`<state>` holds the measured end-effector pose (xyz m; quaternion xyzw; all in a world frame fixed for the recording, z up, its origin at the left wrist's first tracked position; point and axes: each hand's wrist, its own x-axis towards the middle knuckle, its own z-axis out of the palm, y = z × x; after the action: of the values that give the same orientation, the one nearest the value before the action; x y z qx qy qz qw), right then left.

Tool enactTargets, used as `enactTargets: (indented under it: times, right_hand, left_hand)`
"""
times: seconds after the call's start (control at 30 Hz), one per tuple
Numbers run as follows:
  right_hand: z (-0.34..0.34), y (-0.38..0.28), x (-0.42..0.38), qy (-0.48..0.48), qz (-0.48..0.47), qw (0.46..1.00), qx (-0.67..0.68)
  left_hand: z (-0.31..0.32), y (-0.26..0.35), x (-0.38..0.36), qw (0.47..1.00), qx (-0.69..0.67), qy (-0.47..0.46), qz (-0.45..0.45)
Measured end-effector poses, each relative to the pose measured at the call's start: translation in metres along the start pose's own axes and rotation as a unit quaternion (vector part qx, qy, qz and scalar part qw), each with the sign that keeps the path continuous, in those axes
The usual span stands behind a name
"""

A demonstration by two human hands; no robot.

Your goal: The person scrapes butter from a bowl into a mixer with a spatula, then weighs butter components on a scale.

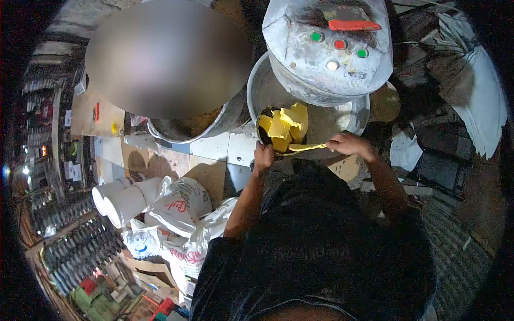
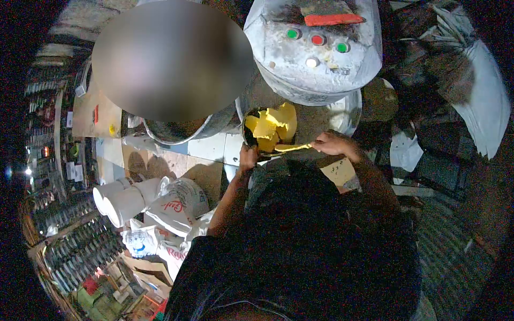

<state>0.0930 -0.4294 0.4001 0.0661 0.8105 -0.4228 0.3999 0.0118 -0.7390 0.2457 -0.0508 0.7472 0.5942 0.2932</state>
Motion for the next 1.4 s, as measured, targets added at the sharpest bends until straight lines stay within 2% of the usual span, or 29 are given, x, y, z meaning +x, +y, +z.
enactTargets:
  times: [0.07, 0.2, 0.27, 0.3, 0.43, 0.5, 0.53, 0.57, 0.6, 0.63, 0.7, 0.73, 0.8, 0.83, 0.87, 0.9, 0.93, 1.0, 1.03, 1.07, 1.1, 1.13, 1.17, 1.2, 1.23, 1.27, 1.3, 1.37, 1.4]
  right_hand:
    - [0.007, 0.013, 0.025, -0.012, -0.02, 0.996, -0.085]
    - [0.013, 0.023, 0.062, -0.032, -0.044, 0.989, -0.136]
    - [0.028, 0.043, 0.087, -0.055, -0.034, 0.987, -0.148]
    - [0.029, 0.041, 0.083, -0.053, -0.035, 0.986, -0.153]
    - [0.052, 0.052, 0.09, 0.005, -0.017, 0.989, -0.146]
    - [0.055, 0.053, 0.093, 0.01, -0.026, 0.988, -0.152]
    - [0.061, 0.058, 0.101, 0.009, -0.026, 0.988, -0.151]
    - [0.071, 0.07, 0.116, 0.009, -0.025, 0.99, -0.141]
    - [0.075, 0.078, 0.124, 0.01, -0.024, 0.991, -0.133]
    - [0.072, 0.068, 0.117, 0.01, -0.022, 0.991, -0.132]
    - [0.061, 0.048, 0.107, -0.031, 0.021, 0.988, -0.152]
    - [0.076, 0.103, 0.126, -0.029, 0.023, 0.988, -0.153]
    - [0.115, 0.148, 0.203, 0.073, 0.012, 0.994, -0.076]
    - [0.083, 0.172, 0.139, 0.076, 0.012, 0.994, -0.079]
    - [0.063, 0.128, 0.112, 0.016, 0.062, 0.998, -0.026]
    - [0.045, 0.047, 0.097, -0.044, 0.111, 0.992, 0.028]
    - [0.047, 0.053, 0.101, -0.042, 0.11, 0.993, 0.023]
    - [0.056, 0.083, 0.127, -0.032, 0.129, 0.986, 0.102]
    - [0.054, 0.085, 0.131, -0.025, 0.138, 0.98, 0.143]
    - [0.049, 0.088, 0.136, -0.02, 0.135, 0.98, 0.142]
    - [0.045, 0.086, 0.134, -0.078, 0.108, 0.986, 0.101]
    - [0.043, 0.084, 0.13, -0.137, 0.082, 0.985, 0.059]
    - [0.041, 0.069, 0.12, -0.08, 0.185, 0.974, 0.105]
    - [0.072, 0.154, 0.103, -0.081, 0.186, 0.974, 0.105]
    - [0.078, 0.192, 0.13, -0.056, 0.055, 0.973, 0.219]
    - [0.078, 0.202, 0.177, -0.031, -0.078, 0.941, 0.328]
    - [0.092, 0.248, 0.214, -0.044, -0.139, 0.907, 0.395]
    - [0.077, 0.216, 0.134, -0.047, -0.142, 0.887, 0.437]
    - [0.046, 0.162, 0.127, -0.048, -0.142, 0.864, 0.482]
  left_hand:
    - [0.004, 0.0, -0.002, 0.977, 0.176, 0.008, 0.123]
    - [0.016, 0.016, -0.003, 0.982, 0.139, 0.054, 0.111]
    - [0.017, -0.022, 0.017, 0.906, 0.306, 0.075, 0.282]
    - [0.018, 0.004, 0.007, 0.793, 0.393, 0.061, 0.461]
    - [0.033, -0.026, 0.025, 0.805, 0.371, 0.113, 0.449]
    - [0.035, -0.083, 0.056, 0.946, 0.114, 0.107, 0.283]
    - [0.035, -0.064, 0.045, 0.947, 0.116, 0.106, 0.281]
    - [0.035, -0.023, 0.024, 0.857, 0.28, 0.121, 0.414]
    - [0.036, 0.002, 0.013, 0.722, 0.428, 0.129, 0.527]
    - [0.038, 0.001, 0.012, 0.723, 0.427, 0.127, 0.528]
    - [0.043, 0.004, 0.015, 0.743, 0.502, 0.076, 0.437]
    - [0.045, 0.009, 0.014, 0.742, 0.5, 0.077, 0.44]
    - [0.047, 0.03, 0.007, 0.836, 0.457, 0.049, 0.3]
    - [0.049, 0.043, 0.008, 0.836, 0.455, 0.051, 0.302]
    - [0.051, 0.059, 0.012, 0.943, 0.321, 0.022, 0.083]
    - [0.051, 0.067, 0.014, 0.977, 0.161, -0.01, -0.141]
    - [0.054, 0.026, 0.038, 0.978, 0.157, -0.008, -0.138]
    - [0.026, -0.049, 0.086, 0.976, 0.115, -0.117, 0.145]
    - [0.032, -0.021, 0.078, 0.975, 0.115, -0.116, 0.15]
    - [0.044, 0.007, 0.07, 0.937, 0.331, -0.069, 0.091]
    - [0.05, 0.034, 0.06, 0.848, 0.53, -0.018, 0.025]
    - [0.05, 0.045, 0.057, 0.847, 0.53, -0.018, 0.027]
    - [0.049, 0.052, 0.056, 0.828, 0.558, -0.053, 0.029]
    - [0.049, 0.06, 0.052, 0.807, 0.583, -0.086, 0.03]
    - [0.049, 0.076, 0.044, 0.809, 0.582, -0.084, 0.029]
    - [0.049, 0.093, 0.034, 0.775, 0.619, -0.12, 0.035]
    - [0.048, 0.104, 0.031, 0.739, 0.655, -0.153, 0.041]
    - [0.036, 0.054, 0.073, 0.757, 0.63, -0.145, 0.09]
    - [0.028, 0.035, 0.086, 0.771, 0.605, -0.14, 0.139]
